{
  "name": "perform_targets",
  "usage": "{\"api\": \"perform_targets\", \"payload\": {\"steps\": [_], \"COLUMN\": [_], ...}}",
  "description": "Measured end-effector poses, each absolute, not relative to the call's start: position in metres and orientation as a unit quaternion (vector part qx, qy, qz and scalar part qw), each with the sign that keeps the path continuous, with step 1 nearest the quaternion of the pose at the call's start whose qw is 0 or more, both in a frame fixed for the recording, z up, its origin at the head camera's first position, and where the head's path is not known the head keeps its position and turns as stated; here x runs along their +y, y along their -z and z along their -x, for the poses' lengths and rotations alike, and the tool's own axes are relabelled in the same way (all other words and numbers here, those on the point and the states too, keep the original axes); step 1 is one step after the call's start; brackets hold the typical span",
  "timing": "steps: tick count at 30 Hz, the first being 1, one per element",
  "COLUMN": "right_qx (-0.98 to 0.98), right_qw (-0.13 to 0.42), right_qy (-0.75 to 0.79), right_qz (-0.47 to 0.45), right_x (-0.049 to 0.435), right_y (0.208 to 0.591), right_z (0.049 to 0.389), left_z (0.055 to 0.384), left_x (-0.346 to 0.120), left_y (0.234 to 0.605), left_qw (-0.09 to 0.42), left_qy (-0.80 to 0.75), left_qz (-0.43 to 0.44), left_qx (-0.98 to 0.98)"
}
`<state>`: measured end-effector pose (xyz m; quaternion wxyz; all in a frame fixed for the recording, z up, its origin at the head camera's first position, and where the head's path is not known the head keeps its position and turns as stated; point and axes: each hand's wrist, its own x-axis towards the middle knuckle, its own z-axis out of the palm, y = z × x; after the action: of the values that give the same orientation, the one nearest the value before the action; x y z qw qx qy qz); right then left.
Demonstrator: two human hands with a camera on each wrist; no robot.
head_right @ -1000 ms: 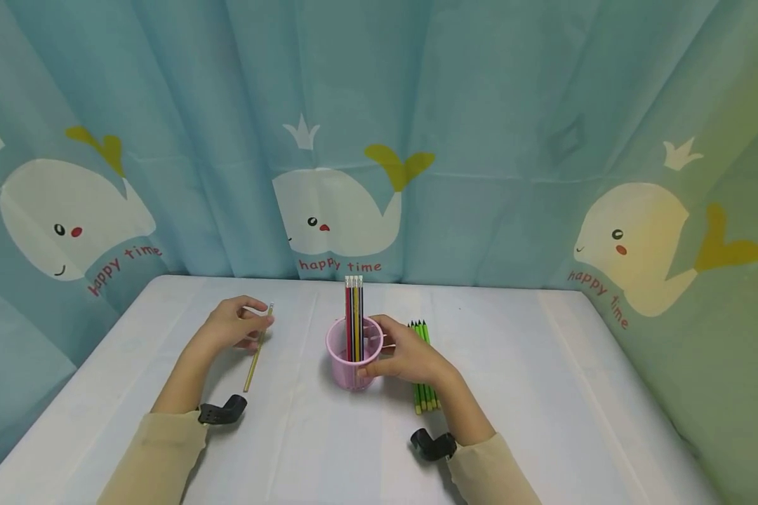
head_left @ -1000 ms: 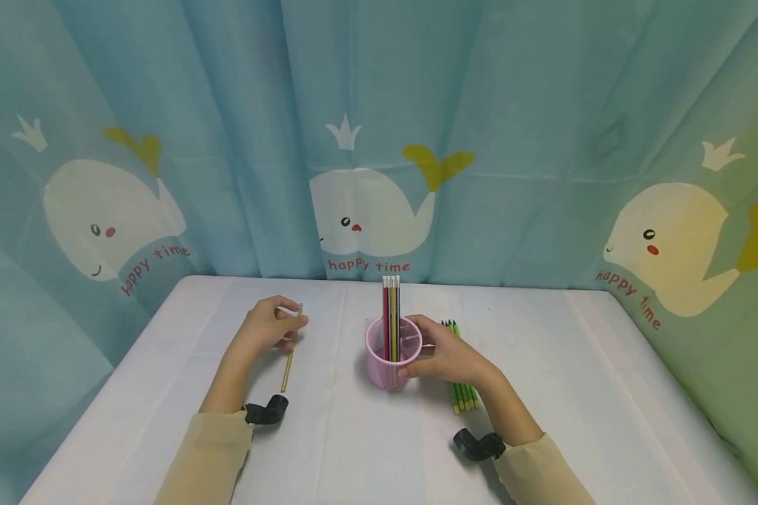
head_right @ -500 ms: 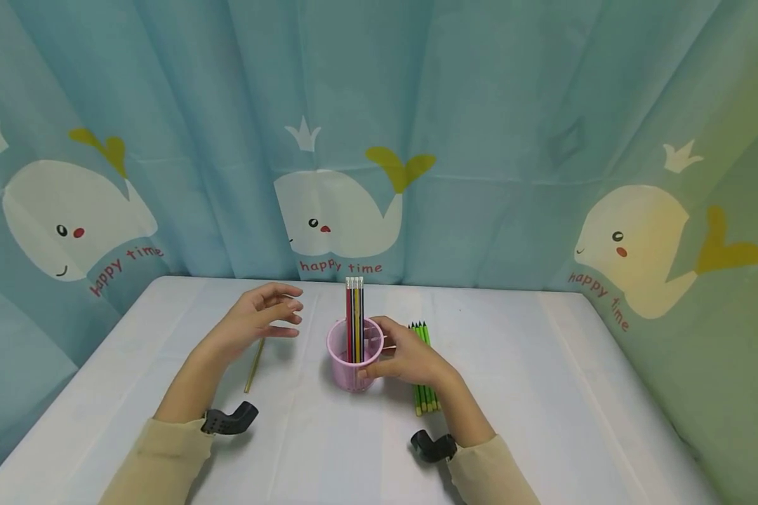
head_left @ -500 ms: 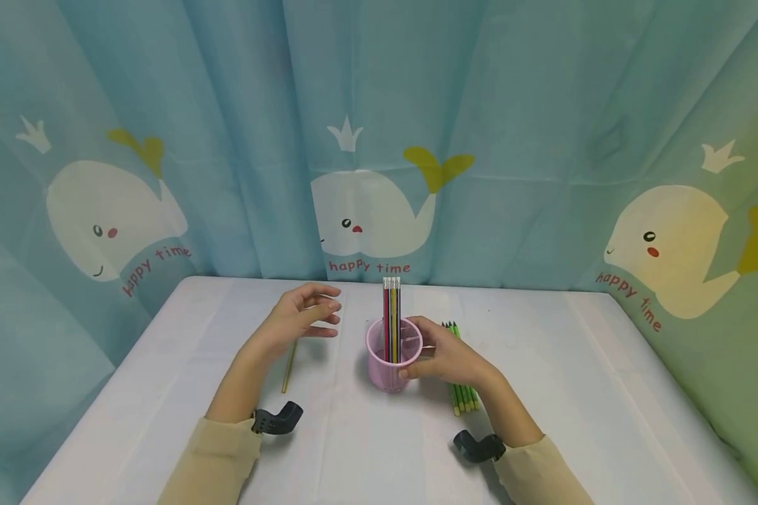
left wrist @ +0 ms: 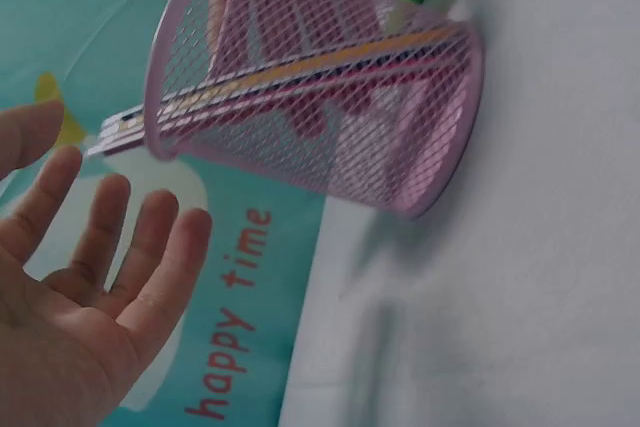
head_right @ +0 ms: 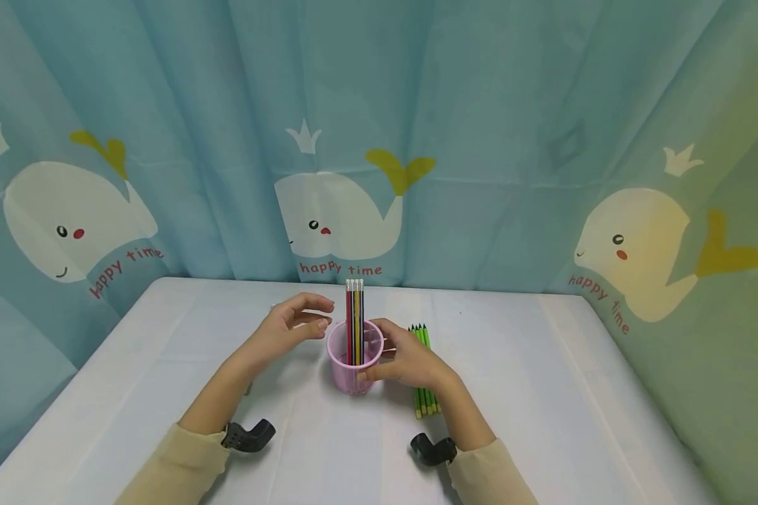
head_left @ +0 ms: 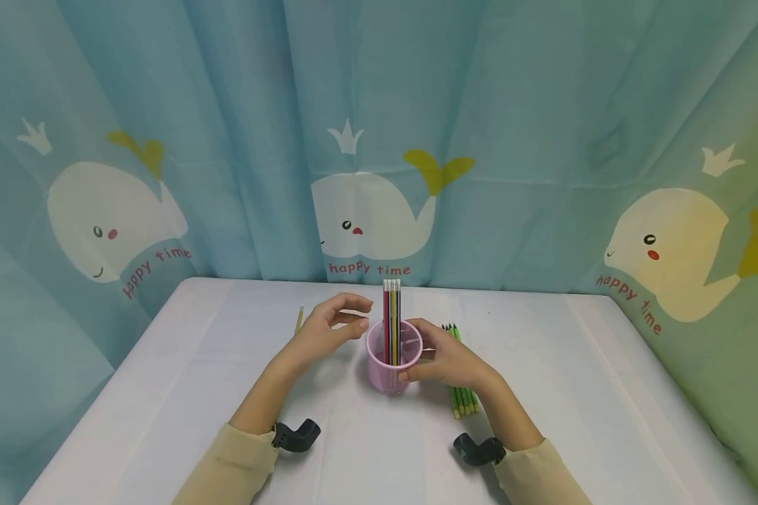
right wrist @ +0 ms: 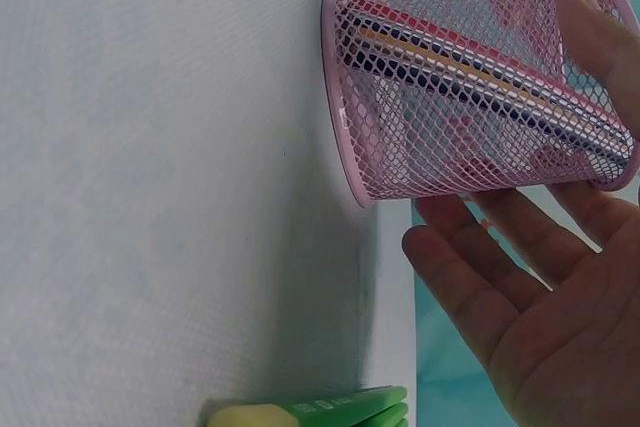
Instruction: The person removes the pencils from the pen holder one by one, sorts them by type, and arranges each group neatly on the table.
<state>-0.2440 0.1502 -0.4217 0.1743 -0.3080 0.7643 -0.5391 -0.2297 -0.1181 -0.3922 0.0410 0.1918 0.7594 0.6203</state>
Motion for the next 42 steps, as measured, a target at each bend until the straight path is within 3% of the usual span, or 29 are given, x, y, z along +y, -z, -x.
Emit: {"api": "perform_targets", "payload": {"steps": [18, 42], "right_qx": [0.764, 0.774], "right_qw": [0.174, 0.171], "right_qy": [0.537, 0.531], "right_qz": [0.313, 0.300], "right_x": [0.148, 0.149], "right_y": [0.420, 0.421], "right_z": [0.244, 0.242], "left_z": [0.226, 0.227], "left_x": [-0.100, -0.115], "left_y": [0.406, 0.388], "left_qw": [0.075, -0.027], "left_qy": [-0.611, -0.613], "left_qz": [-0.233, -0.176], "left_qx": [0.753, 0.769]}}
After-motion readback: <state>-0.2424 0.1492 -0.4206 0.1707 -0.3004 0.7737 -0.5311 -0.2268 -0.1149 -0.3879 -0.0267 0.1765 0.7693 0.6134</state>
